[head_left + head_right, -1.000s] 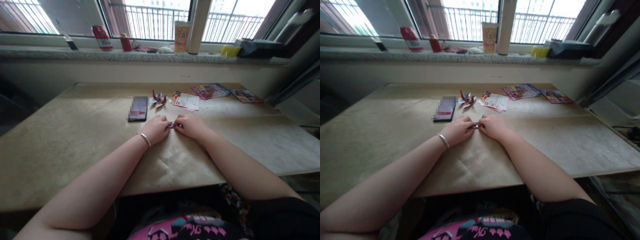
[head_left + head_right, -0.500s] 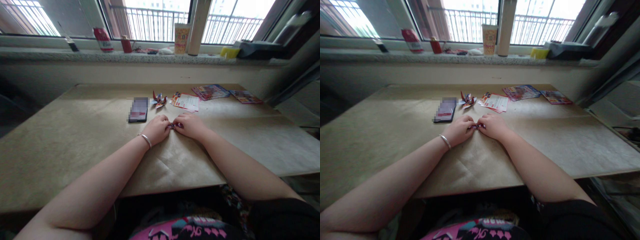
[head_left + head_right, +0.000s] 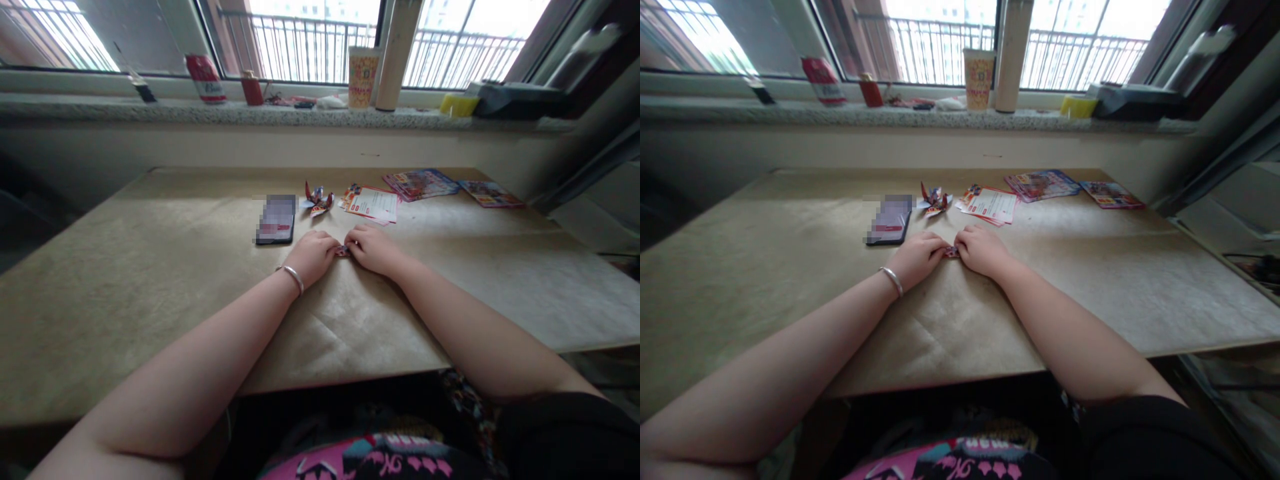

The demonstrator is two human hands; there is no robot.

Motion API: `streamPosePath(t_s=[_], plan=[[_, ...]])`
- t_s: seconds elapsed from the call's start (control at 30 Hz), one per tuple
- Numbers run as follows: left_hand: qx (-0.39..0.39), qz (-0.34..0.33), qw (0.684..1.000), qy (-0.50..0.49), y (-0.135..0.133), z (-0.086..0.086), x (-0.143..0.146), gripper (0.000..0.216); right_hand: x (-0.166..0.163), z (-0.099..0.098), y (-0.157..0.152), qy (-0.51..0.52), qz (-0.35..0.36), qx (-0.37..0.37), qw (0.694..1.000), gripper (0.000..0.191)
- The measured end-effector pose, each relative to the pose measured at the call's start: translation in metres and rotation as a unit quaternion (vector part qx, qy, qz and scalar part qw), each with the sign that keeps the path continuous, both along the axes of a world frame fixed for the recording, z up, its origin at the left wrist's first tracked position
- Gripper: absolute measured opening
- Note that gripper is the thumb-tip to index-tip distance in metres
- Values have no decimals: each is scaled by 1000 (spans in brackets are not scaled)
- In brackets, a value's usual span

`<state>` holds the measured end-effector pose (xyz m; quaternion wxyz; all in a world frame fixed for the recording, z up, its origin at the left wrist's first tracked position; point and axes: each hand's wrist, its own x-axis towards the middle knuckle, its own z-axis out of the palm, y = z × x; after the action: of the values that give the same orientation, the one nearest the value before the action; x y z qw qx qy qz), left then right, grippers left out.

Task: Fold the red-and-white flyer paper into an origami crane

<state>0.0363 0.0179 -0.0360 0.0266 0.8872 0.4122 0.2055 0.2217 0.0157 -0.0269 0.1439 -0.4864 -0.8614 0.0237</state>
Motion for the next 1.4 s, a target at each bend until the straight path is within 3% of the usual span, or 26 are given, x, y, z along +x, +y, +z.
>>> streamPosePath(t_s=[0.33,0.63,1.03,1.4], plan=[[-17,54,998,6,2,0,3,28,-3,-9,10,51,-44,-17,998,21],[17,23,999,32,6,-6,3,26,-1,-10,8,73,-52,1,996,17],[10,16,1000,21,7,-8,0,26,11,-10,7,123,-61,-46,989,13],[27,-7,1000,10,1,0,-2,19,11,-5,-1,116,-14,-3,993,9]])
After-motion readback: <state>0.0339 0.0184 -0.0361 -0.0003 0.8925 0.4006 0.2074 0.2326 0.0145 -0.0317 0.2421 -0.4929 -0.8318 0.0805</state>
